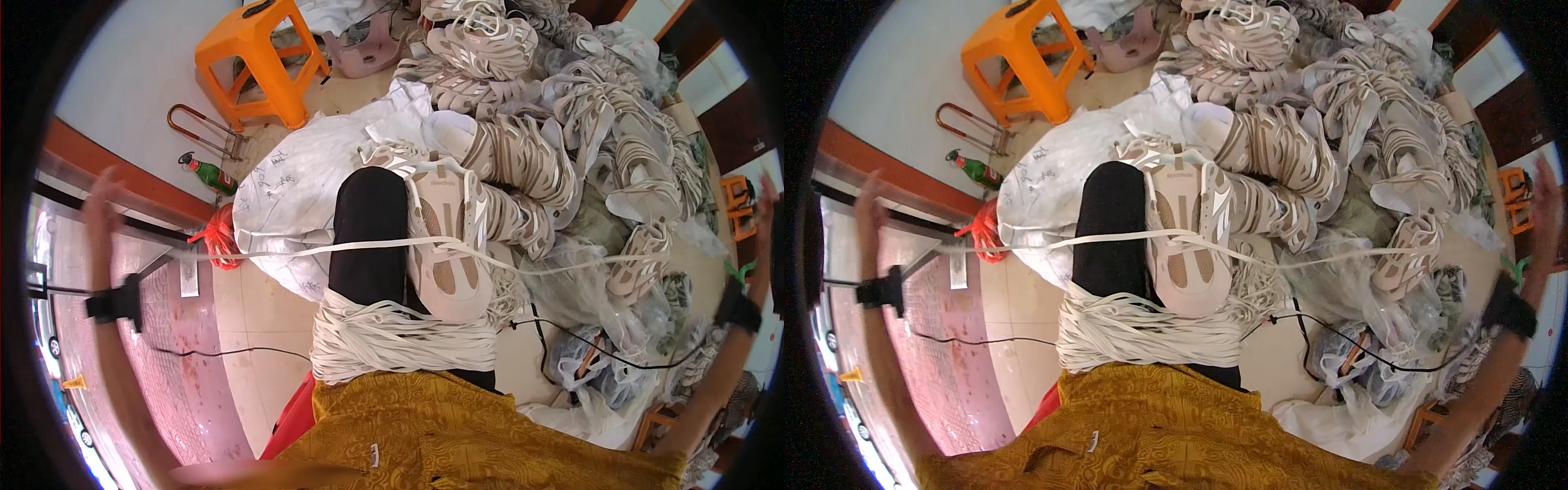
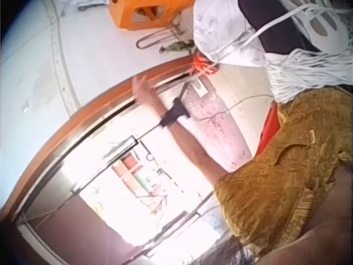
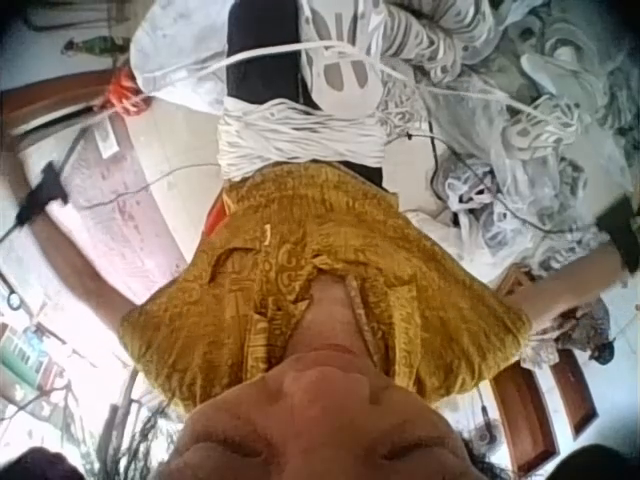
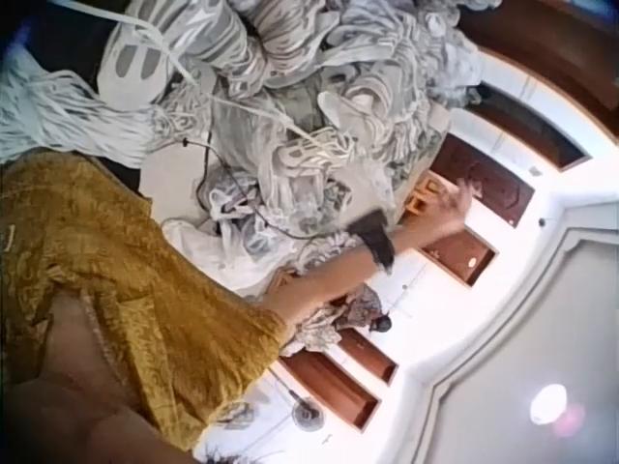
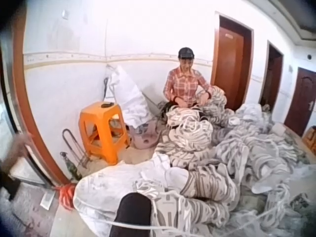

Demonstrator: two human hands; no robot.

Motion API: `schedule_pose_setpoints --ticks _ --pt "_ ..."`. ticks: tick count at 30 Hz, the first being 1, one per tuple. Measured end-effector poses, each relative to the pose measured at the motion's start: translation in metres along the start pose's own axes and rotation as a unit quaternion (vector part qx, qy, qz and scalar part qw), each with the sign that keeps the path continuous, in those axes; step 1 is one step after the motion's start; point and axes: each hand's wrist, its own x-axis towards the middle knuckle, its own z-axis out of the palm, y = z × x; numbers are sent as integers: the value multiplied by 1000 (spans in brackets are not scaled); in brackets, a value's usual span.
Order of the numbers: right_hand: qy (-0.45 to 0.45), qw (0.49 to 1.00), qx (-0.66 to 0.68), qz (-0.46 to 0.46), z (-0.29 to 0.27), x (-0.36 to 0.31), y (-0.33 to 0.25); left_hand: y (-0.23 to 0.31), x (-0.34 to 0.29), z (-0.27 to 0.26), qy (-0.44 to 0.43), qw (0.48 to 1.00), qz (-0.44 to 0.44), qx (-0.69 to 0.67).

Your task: Lacing a pair of athletic shoes and inspecting the components in a manufacturing environment.

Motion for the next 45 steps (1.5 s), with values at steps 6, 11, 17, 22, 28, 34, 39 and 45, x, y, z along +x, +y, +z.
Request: schedule_pose_setpoints --ticks 6,11,17,22,28,34,39,45 --pt "-315 940 81 -98 359 -170 -13 27 -137 275 -299 934 35 -192" --pt "-430 874 165 154 415 -239 -51 73 -181 333 -306 945 101 -58" --pt "-436 879 147 123 430 -262 -57 53 -208 347 -283 954 98 -22" --pt "-452 833 220 232 432 -262 -45 56 -210 353 -241 962 127 -3" --pt "-472 799 248 280 432 -257 -50 51 -212 354 -208 970 125 -12" --pt "-479 768 275 325 433 -255 -50 45 -221 353 -180 879 398 192" --pt "-481 752 289 345 433 -255 -46 52 -220 358 -201 909 342 128" --pt "-487 749 292 341 433 -256 -44 49 -215 361 -226 887 363 172"
